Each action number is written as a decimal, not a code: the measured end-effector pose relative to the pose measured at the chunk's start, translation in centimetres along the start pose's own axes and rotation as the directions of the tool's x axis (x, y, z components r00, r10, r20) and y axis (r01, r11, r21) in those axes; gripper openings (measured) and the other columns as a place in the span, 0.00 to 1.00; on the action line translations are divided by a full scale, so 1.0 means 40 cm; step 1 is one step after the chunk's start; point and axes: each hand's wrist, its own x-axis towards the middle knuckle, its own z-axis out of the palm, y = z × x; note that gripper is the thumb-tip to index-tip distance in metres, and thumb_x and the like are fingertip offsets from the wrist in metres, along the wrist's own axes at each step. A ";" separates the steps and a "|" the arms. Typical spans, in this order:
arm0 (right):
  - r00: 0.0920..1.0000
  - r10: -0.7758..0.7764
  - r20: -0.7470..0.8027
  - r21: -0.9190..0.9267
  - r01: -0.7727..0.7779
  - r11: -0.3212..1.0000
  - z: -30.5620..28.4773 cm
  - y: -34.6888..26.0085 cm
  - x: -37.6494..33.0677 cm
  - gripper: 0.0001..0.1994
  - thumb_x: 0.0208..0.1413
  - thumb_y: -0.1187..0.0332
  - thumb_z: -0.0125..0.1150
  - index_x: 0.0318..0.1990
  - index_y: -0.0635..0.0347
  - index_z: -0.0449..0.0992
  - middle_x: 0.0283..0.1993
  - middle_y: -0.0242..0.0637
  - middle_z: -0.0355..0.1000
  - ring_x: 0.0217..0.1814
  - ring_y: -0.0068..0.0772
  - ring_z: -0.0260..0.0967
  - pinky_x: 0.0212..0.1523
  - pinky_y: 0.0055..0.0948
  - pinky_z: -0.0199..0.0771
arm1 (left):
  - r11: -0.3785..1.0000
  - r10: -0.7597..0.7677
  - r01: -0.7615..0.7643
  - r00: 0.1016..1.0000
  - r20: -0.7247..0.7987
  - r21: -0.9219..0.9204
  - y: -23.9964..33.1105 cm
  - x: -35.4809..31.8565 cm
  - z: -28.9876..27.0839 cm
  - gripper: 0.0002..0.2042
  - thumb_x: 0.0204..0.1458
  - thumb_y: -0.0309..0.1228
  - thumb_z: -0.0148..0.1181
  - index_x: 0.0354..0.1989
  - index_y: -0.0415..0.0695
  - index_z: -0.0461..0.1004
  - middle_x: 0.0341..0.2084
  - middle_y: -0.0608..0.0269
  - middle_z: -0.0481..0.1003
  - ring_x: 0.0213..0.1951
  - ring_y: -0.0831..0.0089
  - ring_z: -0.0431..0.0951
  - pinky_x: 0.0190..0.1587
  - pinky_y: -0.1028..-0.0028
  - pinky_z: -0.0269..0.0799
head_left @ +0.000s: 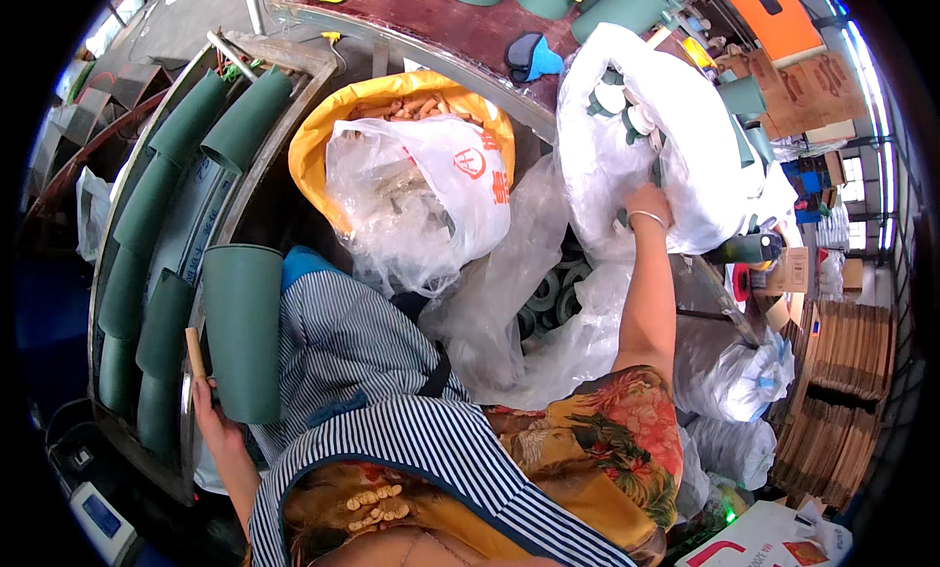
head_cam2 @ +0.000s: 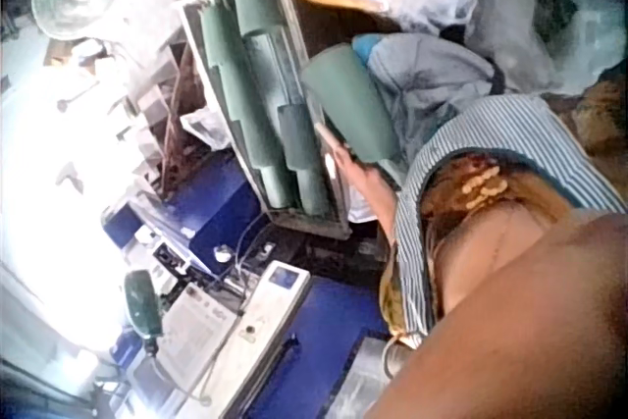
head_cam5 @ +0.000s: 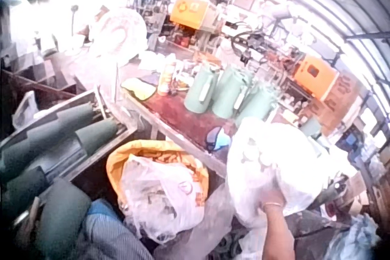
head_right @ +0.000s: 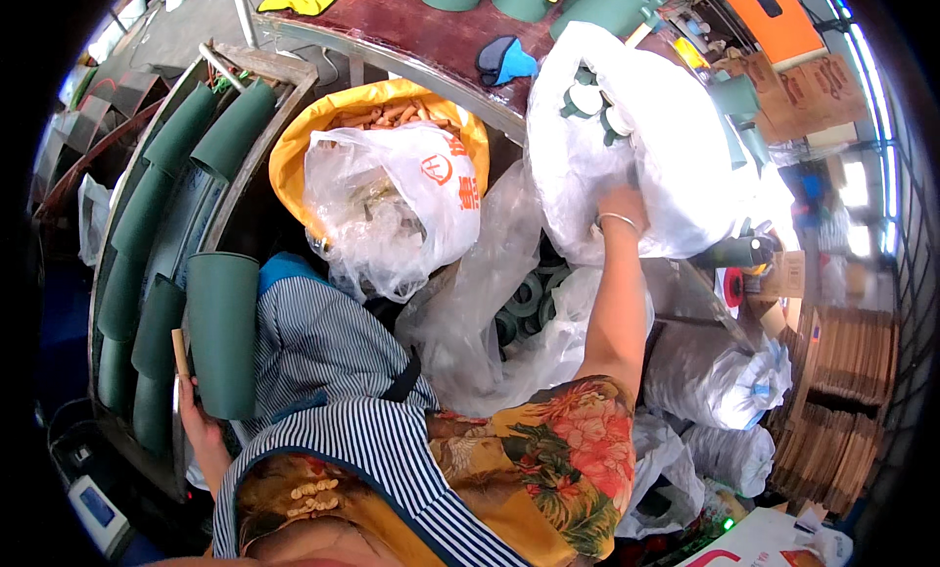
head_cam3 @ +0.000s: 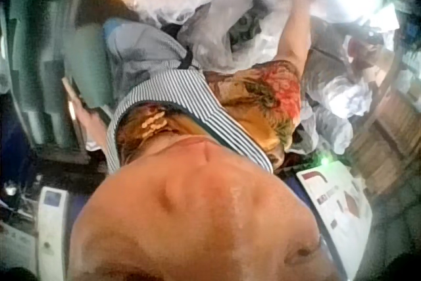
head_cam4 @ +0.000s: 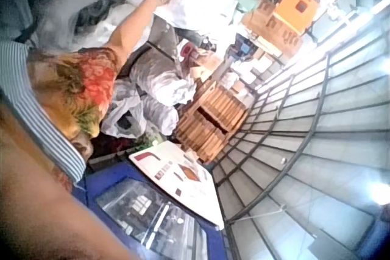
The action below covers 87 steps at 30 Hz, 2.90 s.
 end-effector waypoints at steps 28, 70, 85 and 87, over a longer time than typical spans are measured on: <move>0.774 -0.176 -0.608 0.244 0.393 0.887 0.070 -0.077 -0.230 0.29 0.41 0.55 0.69 0.49 0.63 0.72 0.42 0.45 0.76 0.43 0.48 0.74 0.41 0.39 0.75 | 0.792 -0.086 0.293 0.922 0.377 -0.535 0.002 -0.047 0.040 0.11 0.55 0.29 0.59 0.46 0.44 0.71 0.47 0.58 0.71 0.50 0.60 0.73 0.49 0.66 0.75; -0.005 -0.962 -0.273 0.678 0.709 -0.196 -0.103 -0.771 -1.163 0.48 0.51 0.46 0.62 0.68 0.72 0.46 0.45 0.43 0.72 0.38 0.44 0.72 0.37 0.36 0.73 | 0.683 -0.051 0.299 0.930 0.364 -0.667 0.079 -0.068 0.125 0.07 0.54 0.25 0.60 0.40 0.43 0.71 0.40 0.61 0.74 0.45 0.69 0.77 0.49 0.71 0.77; 0.037 -0.979 0.201 0.914 -0.367 0.174 0.090 -0.817 -1.120 0.27 0.63 0.47 0.47 0.48 0.67 0.68 0.37 0.41 0.74 0.34 0.35 0.76 0.39 0.32 0.78 | 0.835 0.547 -0.533 0.831 0.103 -0.138 -0.023 -0.046 0.120 0.11 0.51 0.22 0.61 0.34 0.48 0.63 0.31 0.72 0.63 0.34 0.83 0.65 0.36 0.83 0.61; -0.031 -0.972 0.232 0.823 -0.526 0.213 0.094 -0.807 -1.105 0.26 0.62 0.45 0.48 0.47 0.64 0.69 0.39 0.38 0.74 0.38 0.33 0.74 0.43 0.34 0.77 | 0.812 0.583 -0.581 0.803 0.123 -0.053 -0.024 -0.038 0.129 0.11 0.51 0.22 0.62 0.34 0.48 0.63 0.31 0.73 0.62 0.34 0.83 0.64 0.37 0.81 0.61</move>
